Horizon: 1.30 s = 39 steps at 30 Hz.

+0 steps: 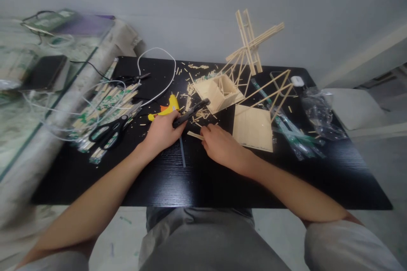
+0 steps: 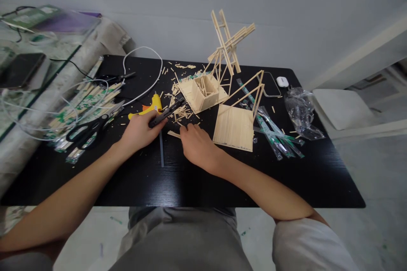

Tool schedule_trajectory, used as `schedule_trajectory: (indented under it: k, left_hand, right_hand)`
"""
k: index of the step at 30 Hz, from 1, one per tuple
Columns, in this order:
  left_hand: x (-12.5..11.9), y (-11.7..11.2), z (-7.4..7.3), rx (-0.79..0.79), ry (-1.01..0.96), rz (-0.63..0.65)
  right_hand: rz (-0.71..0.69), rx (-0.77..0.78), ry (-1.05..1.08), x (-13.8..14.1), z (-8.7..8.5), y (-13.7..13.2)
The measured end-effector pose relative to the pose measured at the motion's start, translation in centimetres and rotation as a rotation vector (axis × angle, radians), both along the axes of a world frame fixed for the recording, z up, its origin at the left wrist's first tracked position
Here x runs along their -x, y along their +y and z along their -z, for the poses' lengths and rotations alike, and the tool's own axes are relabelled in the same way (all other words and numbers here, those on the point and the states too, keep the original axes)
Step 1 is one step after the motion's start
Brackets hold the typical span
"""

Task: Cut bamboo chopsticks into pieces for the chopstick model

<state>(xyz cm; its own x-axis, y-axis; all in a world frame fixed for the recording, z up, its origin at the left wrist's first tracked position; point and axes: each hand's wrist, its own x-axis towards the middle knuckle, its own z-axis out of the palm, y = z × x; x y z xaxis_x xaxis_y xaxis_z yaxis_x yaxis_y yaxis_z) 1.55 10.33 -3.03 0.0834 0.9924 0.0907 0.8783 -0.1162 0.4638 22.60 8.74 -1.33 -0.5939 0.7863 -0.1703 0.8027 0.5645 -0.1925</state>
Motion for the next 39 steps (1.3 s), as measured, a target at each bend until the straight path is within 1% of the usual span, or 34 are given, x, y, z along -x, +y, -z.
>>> schedule_trajectory:
  k: [5,9,12,15,17,18,20,24,28,31,34,36,39]
  left_hand:
    - [0.1,0.1,-0.3,0.008,0.0,-0.01]
    - [0.3,0.1,-1.5,0.083,0.013,-0.026]
    - [1.0,-0.5,-2.8,0.111,0.053,0.01]
    - [2.4,-2.0,-3.4,0.105,0.063,0.074]
    - [3.6,-3.7,-3.2,0.079,0.057,0.114]
    - [4.2,-4.6,-2.8,0.059,0.061,0.14]
    - [5.4,-6.7,-1.9,0.014,0.109,0.153]
    - [7.5,-10.3,0.1,-0.051,0.267,0.103]
    - [8.5,-12.5,1.8,-0.07,0.441,0.024]
    - [8.0,-13.4,2.7,-0.099,0.487,-0.047]
    - [7.3,-13.6,3.1,-0.107,0.441,-0.089]
    - [7.3,-13.3,2.6,-0.109,0.363,-0.091]
    - [8.9,-11.9,0.9,-0.082,0.24,-0.093]
  right_hand:
    - [-0.003,-0.024,0.011,0.2,-0.3,-0.1]
    - [0.021,-0.012,0.054,0.0,-0.6,0.0]
    - [0.047,0.003,0.165,-0.9,-0.9,0.2]
    - [0.105,0.065,0.326,-2.7,-1.0,0.4]
    - [0.149,0.111,0.416,-4.1,-1.0,0.4]
    - [0.158,0.131,0.448,-4.8,-0.9,0.3]
    - [0.162,0.151,0.508,-5.9,-0.7,-0.1]
    - [0.114,0.196,0.587,-6.9,-0.3,-1.1]
    - [0.078,0.23,0.622,-6.6,-0.3,-1.5]
    - [0.085,0.29,0.654,-6.0,-0.8,-1.5]
    - [0.083,0.448,0.673,-5.4,-1.6,-1.5]
    - [0.073,0.525,0.677,-5.1,-2.1,-1.6]
    - [0.073,0.559,0.678,-5.0,-2.5,-1.7]
